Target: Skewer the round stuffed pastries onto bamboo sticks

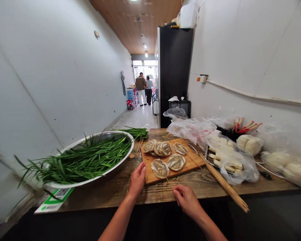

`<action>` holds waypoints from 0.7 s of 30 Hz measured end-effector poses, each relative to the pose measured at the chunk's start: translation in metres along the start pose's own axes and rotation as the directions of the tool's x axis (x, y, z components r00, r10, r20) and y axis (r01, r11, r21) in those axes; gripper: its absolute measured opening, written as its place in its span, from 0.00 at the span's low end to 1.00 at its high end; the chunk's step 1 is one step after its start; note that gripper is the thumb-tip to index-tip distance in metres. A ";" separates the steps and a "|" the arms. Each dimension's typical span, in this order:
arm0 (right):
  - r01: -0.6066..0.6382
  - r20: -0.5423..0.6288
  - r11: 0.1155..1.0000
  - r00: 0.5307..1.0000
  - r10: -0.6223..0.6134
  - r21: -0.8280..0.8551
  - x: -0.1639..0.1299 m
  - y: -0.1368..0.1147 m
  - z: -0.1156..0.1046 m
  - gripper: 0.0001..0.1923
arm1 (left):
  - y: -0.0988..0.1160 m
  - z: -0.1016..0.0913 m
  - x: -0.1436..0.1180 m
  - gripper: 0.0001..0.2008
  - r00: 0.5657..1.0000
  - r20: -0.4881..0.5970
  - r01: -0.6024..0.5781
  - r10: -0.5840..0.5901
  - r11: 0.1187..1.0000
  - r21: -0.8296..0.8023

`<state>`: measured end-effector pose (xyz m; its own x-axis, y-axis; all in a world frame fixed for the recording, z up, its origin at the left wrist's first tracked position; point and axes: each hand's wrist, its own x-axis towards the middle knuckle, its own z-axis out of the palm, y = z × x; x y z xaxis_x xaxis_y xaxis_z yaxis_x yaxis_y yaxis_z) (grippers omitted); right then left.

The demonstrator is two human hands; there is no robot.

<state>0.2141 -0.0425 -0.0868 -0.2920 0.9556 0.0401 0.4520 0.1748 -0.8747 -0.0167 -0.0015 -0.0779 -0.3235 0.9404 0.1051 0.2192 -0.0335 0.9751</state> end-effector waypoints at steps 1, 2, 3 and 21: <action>0.005 -0.031 0.998 1.000 -0.003 0.062 -0.007 0.000 0.002 0.15 | 0.006 0.001 -0.004 0.19 0.999 -0.002 0.040 -0.040 0.996 -0.081; 0.018 -0.066 0.993 0.998 -0.010 0.116 -0.013 -0.002 0.005 0.16 | 0.014 0.003 -0.008 0.18 0.996 -0.012 0.082 -0.085 0.985 -0.155; 0.035 -0.098 0.986 0.995 -0.019 0.161 -0.019 -0.003 0.009 0.17 | 0.023 0.005 -0.011 0.18 0.990 -0.017 0.130 -0.137 0.965 -0.228; 0.204 -0.283 0.915 0.953 -0.105 0.349 -0.054 0.013 0.077 0.20 | 0.090 0.016 -0.014 0.09 0.820 0.535 0.509 -0.204 0.689 -0.517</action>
<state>0.1702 -0.1098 -0.1374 -0.0878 0.9598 0.2665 0.0602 0.2722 -0.9604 0.0223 -0.0128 0.0055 0.1822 0.9589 -0.2175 -0.4889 0.2803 0.8261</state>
